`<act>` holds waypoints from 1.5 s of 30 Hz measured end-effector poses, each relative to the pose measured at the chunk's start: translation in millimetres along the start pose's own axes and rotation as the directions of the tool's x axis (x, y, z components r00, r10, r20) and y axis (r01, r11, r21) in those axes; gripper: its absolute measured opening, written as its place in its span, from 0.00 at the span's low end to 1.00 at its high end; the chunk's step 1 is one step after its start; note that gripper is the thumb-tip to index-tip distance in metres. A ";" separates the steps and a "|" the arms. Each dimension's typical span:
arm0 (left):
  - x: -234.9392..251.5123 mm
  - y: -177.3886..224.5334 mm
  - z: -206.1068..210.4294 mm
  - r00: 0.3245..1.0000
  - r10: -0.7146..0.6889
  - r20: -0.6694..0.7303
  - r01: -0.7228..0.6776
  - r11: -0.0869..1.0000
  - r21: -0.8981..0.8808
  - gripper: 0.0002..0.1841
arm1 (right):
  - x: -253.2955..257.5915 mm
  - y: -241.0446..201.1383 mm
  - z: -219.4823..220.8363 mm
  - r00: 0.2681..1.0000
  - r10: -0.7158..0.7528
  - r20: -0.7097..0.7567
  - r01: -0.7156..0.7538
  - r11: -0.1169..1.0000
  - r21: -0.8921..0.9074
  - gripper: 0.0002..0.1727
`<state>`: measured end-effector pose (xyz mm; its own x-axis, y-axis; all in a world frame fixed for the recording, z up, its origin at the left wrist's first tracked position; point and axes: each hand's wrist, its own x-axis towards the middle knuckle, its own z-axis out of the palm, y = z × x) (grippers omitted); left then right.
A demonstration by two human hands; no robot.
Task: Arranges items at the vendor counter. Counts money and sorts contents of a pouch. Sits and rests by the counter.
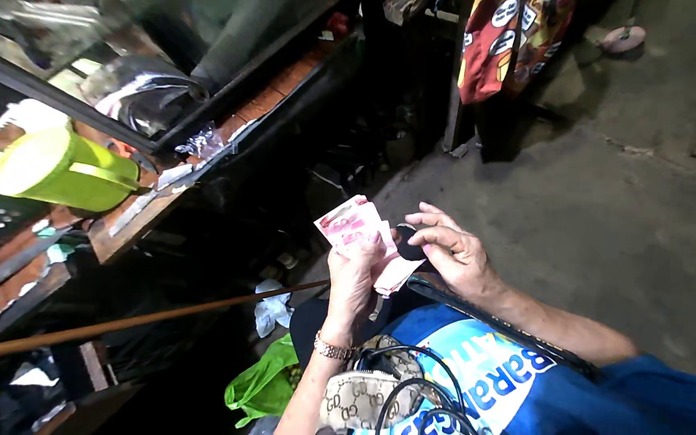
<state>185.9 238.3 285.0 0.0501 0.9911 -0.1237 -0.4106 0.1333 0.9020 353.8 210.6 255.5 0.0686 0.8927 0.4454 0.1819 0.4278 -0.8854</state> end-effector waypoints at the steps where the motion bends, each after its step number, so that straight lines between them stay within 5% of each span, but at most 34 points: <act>1: -0.6 -0.1 0.1 1.000 0.014 0.002 -0.014 1.000 0.012 0.12 | 0.9 -0.4 0.6 1.000 0.010 -0.013 -0.010 1.000 0.002 0.12; 9: -0.3 -5.8 -1.4 0.987 0.080 0.142 -0.084 0.996 0.023 0.23 | 3.6 3.0 6.7 0.999 -0.030 -0.029 0.030 1.000 0.006 0.09; 15: 0.4 -4.8 -3.7 0.999 -0.016 0.050 0.021 0.995 -0.102 0.26 | 2.8 4.2 4.5 0.997 -0.058 -0.047 0.060 0.997 0.050 0.06; 21: 7.2 3.8 -8.0 0.994 -0.100 0.053 0.111 0.938 -0.329 0.28 | -3.2 2.3 -3.6 0.978 -0.032 0.204 0.052 0.994 -0.094 0.09; 25: 6.5 3.8 -4.2 0.993 -0.109 -0.046 0.095 0.966 -0.239 0.16 | -3.7 -2.7 -5.4 0.930 0.091 0.355 -0.007 0.972 -0.233 0.12; 32: 0.9 5.3 0.5 1.000 0.011 0.000 -0.011 1.000 0.009 0.09 | 2.2 -2.5 -2.0 0.997 -0.037 0.064 0.047 0.986 -0.158 0.13; 39: -0.2 -3.1 -1.7 0.984 0.080 0.159 -0.091 0.994 0.065 0.16 | 8.9 -3.9 2.1 0.998 -0.055 -0.007 0.055 0.996 -0.075 0.16; 45: 0.8 -5.6 -4.5 0.975 0.076 0.210 -0.087 0.995 0.041 0.16 | 8.7 1.4 6.4 0.998 -0.034 -0.062 0.041 0.993 0.112 0.07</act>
<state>184.2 238.4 278.0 0.2090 0.9773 0.0351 -0.3756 0.0471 0.9256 348.4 219.9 257.3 0.1227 0.8670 0.4829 0.0736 0.4773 -0.8756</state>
